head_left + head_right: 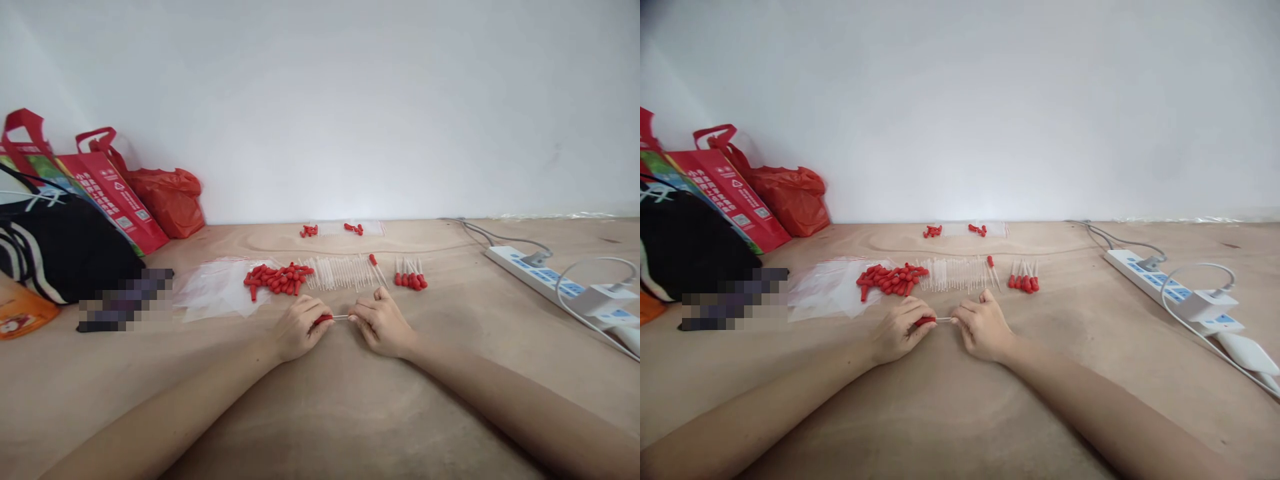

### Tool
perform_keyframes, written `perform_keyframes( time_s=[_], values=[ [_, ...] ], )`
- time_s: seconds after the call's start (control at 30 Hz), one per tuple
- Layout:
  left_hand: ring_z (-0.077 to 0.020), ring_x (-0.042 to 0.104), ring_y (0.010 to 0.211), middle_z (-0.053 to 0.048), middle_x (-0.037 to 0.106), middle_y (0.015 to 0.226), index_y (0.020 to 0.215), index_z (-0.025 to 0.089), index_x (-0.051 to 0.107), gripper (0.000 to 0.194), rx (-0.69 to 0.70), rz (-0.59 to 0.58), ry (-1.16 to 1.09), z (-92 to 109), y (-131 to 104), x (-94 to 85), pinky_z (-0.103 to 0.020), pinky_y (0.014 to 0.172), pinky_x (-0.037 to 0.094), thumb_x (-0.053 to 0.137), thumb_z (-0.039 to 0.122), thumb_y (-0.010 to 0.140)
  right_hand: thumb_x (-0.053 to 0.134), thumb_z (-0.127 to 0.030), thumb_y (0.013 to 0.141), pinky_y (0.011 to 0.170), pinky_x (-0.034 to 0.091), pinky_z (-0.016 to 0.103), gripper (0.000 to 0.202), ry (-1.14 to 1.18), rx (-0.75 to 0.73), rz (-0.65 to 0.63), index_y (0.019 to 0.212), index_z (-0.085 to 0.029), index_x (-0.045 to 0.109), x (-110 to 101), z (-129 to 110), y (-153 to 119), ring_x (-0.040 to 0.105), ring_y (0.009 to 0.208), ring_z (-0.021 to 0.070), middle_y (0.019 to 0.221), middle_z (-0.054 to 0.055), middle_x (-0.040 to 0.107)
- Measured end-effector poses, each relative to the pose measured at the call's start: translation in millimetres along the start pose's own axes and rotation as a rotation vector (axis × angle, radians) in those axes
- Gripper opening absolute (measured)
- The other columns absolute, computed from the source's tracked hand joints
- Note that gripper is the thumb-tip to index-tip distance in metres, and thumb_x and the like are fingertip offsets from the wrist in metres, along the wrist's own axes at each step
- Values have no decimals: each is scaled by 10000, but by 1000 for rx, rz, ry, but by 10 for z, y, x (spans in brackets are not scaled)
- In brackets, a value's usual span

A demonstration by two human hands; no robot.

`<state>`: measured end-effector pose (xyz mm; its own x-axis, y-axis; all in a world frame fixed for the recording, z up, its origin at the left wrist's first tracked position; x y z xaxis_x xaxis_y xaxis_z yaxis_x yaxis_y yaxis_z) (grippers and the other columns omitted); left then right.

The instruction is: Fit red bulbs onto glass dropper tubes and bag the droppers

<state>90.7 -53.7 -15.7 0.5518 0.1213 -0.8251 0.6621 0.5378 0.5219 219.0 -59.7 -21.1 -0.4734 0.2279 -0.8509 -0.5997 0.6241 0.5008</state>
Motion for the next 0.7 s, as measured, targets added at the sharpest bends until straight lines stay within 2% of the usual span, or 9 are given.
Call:
perform_keyframes(
  time_s=[0.17,0.33,0.43,0.53,0.63,0.7],
  values=[
    [-145,516,686,-39,586,732,796,151,530,133,-9,-26,-6,0,9,4,-286,693,377,424,222,835,339,-185,847,636,190,288,241,16,43,-59,746,-158,556,28,5,28,422,575,103,678,9,575],
    [-143,544,708,-29,611,753,807,167,549,123,-25,-26,-40,-33,54,-15,-292,721,376,445,227,833,400,-246,838,657,183,300,220,-80,-6,-87,760,-184,597,-44,-11,65,460,684,130,693,15,584],
    [-170,541,815,-41,613,859,909,181,554,146,-68,15,10,-107,62,-57,-320,789,365,499,271,808,439,-279,815,664,187,309,211,-117,23,-101,737,-197,617,-112,68,58,472,720,148,681,19,592],
    [-208,499,926,-63,575,972,1026,185,523,271,-181,99,124,-262,31,-146,-353,839,348,536,283,774,426,-294,808,700,210,320,232,-122,278,-42,729,-206,626,-226,389,43,503,735,158,715,19,620],
    [-218,488,917,-60,567,941,1001,181,534,248,-291,143,218,-419,-9,-218,-360,823,352,534,250,763,385,-340,810,746,237,341,275,-127,674,48,827,-212,628,-333,848,-8,539,735,172,757,31,645],
    [-224,484,911,-55,570,911,962,182,551,219,-335,149,263,-487,-23,-241,-362,807,351,544,238,751,380,-344,798,771,243,359,289,-167,846,61,909,-203,607,-349,1073,-16,555,769,194,775,43,652]
  ],
)
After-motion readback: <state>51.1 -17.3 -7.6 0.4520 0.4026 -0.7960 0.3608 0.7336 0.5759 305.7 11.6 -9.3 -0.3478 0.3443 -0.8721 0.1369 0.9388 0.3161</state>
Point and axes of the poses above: each hand's wrist, its own y-axis towards the middle knuckle, its own x-axis out of the palm, z = x × y, the point moved 6 cm from there along y, towards the middle knuckle
